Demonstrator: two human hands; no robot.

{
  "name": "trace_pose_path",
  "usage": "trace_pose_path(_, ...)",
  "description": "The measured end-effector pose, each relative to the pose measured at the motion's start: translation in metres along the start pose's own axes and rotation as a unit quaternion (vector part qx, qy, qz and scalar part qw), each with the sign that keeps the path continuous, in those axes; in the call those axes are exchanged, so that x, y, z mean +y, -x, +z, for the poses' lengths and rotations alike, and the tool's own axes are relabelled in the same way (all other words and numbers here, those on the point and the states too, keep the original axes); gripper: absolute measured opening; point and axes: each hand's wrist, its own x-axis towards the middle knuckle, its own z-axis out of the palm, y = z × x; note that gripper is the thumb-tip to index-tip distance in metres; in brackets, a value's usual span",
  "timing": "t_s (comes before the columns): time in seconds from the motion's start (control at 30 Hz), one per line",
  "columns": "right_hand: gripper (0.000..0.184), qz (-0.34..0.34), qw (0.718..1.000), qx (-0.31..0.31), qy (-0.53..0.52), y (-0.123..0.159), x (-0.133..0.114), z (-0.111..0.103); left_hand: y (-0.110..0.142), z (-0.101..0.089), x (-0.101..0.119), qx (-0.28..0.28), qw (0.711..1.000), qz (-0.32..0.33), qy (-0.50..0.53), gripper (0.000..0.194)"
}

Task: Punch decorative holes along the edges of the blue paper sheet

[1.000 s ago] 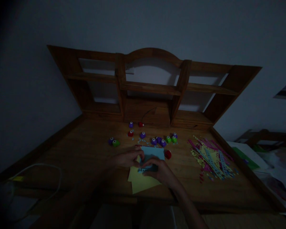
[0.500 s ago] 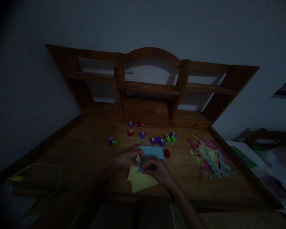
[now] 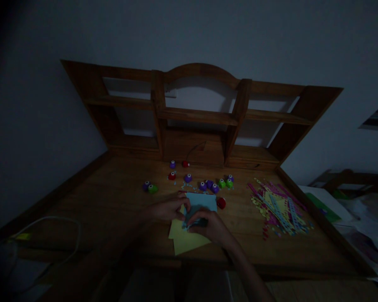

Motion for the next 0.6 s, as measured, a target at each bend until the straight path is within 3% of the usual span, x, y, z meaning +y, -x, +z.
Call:
trace_pose_path(0.3,0.017,0.01,0.999,0.041,0.022,0.0016,0.0023,-0.0006,-0.0006,-0.0017,0.0035,-0.013,1.0,-0.017,0.004,0.024)
trace_pose_path(0.6,0.02,0.028,0.999,0.014,0.02,0.0052,0.0063,-0.0055,0.0006,-0.0015,0.0039,-0.014,0.999,-0.015,0.028,0.023)
